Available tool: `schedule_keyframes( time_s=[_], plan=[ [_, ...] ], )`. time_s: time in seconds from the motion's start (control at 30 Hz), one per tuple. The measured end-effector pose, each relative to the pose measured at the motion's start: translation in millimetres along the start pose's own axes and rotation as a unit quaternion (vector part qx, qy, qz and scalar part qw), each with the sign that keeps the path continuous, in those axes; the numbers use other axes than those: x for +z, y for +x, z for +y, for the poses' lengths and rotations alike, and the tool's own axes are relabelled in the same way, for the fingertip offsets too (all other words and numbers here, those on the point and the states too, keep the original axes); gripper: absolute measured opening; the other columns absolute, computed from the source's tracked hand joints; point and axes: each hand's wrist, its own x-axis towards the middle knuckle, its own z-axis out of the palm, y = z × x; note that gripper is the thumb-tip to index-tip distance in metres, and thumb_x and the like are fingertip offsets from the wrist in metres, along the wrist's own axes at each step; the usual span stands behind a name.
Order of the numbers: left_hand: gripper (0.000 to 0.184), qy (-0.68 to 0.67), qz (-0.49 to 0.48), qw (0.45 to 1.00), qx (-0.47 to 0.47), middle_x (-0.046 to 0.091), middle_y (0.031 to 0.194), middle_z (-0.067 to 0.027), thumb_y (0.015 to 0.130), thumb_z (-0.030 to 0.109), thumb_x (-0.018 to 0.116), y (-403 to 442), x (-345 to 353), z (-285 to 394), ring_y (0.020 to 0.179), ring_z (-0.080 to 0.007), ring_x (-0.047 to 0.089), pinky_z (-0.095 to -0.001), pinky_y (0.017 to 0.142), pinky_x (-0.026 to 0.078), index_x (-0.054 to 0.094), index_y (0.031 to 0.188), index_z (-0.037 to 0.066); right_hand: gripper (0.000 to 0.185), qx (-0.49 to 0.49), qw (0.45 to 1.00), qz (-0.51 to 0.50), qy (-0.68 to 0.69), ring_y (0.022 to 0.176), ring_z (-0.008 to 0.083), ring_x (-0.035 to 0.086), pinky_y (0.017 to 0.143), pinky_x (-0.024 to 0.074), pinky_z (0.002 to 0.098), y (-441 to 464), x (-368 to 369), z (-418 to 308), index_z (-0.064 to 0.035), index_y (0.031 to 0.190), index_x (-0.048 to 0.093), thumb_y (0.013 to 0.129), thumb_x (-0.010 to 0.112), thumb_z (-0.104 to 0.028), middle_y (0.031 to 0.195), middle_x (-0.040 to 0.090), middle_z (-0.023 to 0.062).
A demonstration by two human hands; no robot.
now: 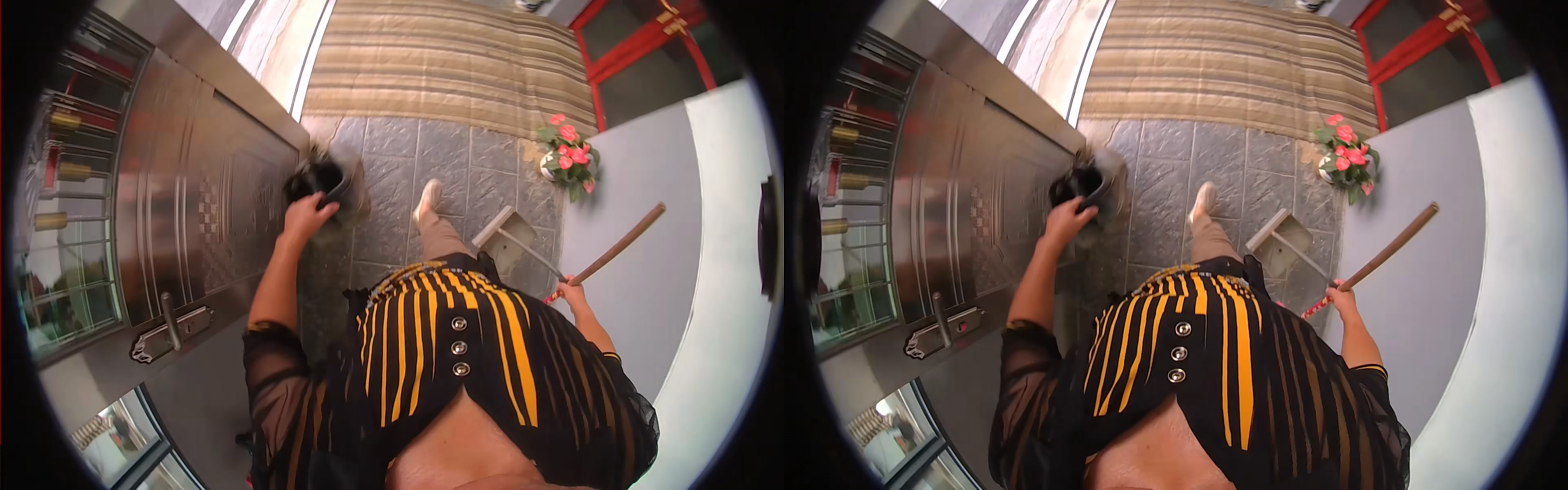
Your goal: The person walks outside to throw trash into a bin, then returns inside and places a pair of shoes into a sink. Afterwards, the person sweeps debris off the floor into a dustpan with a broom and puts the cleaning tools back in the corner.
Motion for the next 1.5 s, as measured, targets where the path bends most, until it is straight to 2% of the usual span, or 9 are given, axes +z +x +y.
schedule_keyframes(
  time_s=[0.17, 0.33, 0.67, 0.77, 0.9, 0.97, 1.13, 1.3, 1.5],
  plan=[
    [0.042, 0.159, -0.035, 0.986, 0.048, 0.058, 0.078, -0.0094, 0.067, 0.046, 0.057, 131.7, -20.8, 18.0, 0.079, -0.0257, 0.054, -0.0355, 0.068, 0.041, 0.060, 0.089, 0.011, 0.023, 0.021, 0.997, -0.065, 0.035, 0.060, 0.0101, 0.050, 0.053, 0.0420, 0.0238, 112.9, 5.3, -147.3, -0.0060, 0.088, 0.051, 0.066, 0.057, -0.011, 0.070, 0.050, 0.0007],
    [0.040, 0.150, -0.050, 0.987, 0.028, 0.058, 0.081, -0.0096, 0.067, 0.047, 0.056, 235.4, -34.6, 10.1, 0.079, -0.0256, 0.054, -0.0353, 0.068, 0.040, 0.059, 0.086, 0.012, 0.040, 0.030, 0.993, -0.109, 0.035, 0.072, 0.0139, 0.052, 0.059, 0.0448, 0.0283, 217.6, 4.9, -254.0, -0.0035, 0.103, 0.045, 0.067, 0.060, -0.013, 0.083, 0.050, 0.0042],
    [0.052, -0.014, -0.156, 0.962, -0.223, 0.057, 0.086, -0.0177, 0.066, 0.053, 0.055, 364.8, -14.2, -71.7, 0.083, -0.0313, 0.055, -0.0367, 0.071, 0.043, 0.058, 0.088, 0.005, 0.041, -0.058, 0.995, -0.069, -0.041, 0.066, 0.0123, 0.051, 0.055, 0.0428, 0.0262, 375.9, 32.8, -427.5, -0.0009, 0.099, 0.050, 0.063, 0.065, -0.013, 0.077, 0.052, 0.0042],
    [0.061, -0.146, -0.258, 0.906, -0.304, 0.056, 0.098, -0.0165, 0.068, 0.051, 0.055, 431.3, -4.8, -128.4, 0.093, -0.0271, 0.053, -0.0333, 0.079, 0.040, 0.053, 0.103, 0.001, 0.038, -0.031, 0.996, -0.078, -0.035, 0.066, 0.0126, 0.051, 0.056, 0.0430, 0.0266, 411.4, 52.3, -470.6, -0.0014, 0.095, 0.051, 0.062, 0.066, -0.013, 0.075, 0.053, 0.0044],
    [0.048, -0.239, -0.278, 0.869, -0.334, 0.060, 0.082, -0.0065, 0.072, 0.042, 0.058, 552.9, 8.4, -193.0, 0.070, -0.0162, 0.057, -0.0301, 0.065, 0.045, 0.057, 0.093, -0.002, 0.036, 0.000, 0.999, -0.026, -0.045, 0.064, 0.0131, 0.053, 0.055, 0.0433, 0.0269, 444.1, 51.1, -593.2, -0.0011, 0.091, 0.051, 0.060, 0.068, -0.012, 0.072, 0.054, 0.0055],
    [0.052, -0.312, -0.291, 0.843, -0.327, 0.059, 0.090, -0.0071, 0.073, 0.044, 0.056, 623.6, -31.3, -169.5, 0.079, -0.0161, 0.056, -0.0297, 0.070, 0.043, 0.055, 0.096, -0.003, 0.035, -0.036, 0.999, 0.015, -0.038, 0.062, 0.0138, 0.053, 0.055, 0.0438, 0.0276, 463.8, 63.1, -613.5, -0.0007, 0.090, 0.051, 0.060, 0.067, -0.011, 0.070, 0.054, 0.0054],
    [0.062, -0.155, -0.273, 0.888, -0.337, 0.053, 0.102, -0.0120, 0.070, 0.047, 0.058, 789.0, -176.7, -24.4, 0.091, -0.0198, 0.052, -0.0292, 0.079, 0.039, 0.050, 0.105, -0.003, 0.034, -0.042, 0.997, 0.063, 0.006, 0.066, 0.0147, 0.054, 0.059, 0.0436, 0.0272, 554.2, 64.7, -689.4, 0.0002, 0.093, 0.051, 0.063, 0.063, -0.009, 0.075, 0.055, 0.0069],
    [0.069, -0.272, -0.148, 0.899, -0.310, 0.052, 0.105, -0.0176, 0.067, 0.047, 0.060, 925.6, -119.5, -77.0, 0.100, -0.0236, 0.049, -0.0303, 0.084, 0.036, 0.047, 0.108, -0.007, 0.036, -0.030, 0.999, 0.045, 0.007, 0.068, 0.0174, 0.055, 0.062, 0.0444, 0.0300, 676.5, 44.4, -801.2, -0.0031, 0.092, 0.052, 0.061, 0.066, -0.014, 0.073, 0.055, 0.0067],
    [0.073, -0.328, -0.155, 0.850, -0.381, 0.049, 0.110, -0.0166, 0.067, 0.045, 0.062, 995.7, -97.6, -69.4, 0.103, -0.0240, 0.046, -0.0299, 0.086, 0.034, 0.042, 0.112, -0.009, 0.036, -0.063, 0.996, 0.059, -0.031, 0.065, 0.0182, 0.057, 0.060, 0.0453, 0.0303, 787.1, 30.9, -924.1, -0.0028, 0.093, 0.052, 0.062, 0.065, -0.014, 0.070, 0.055, 0.0068]
  ],
)
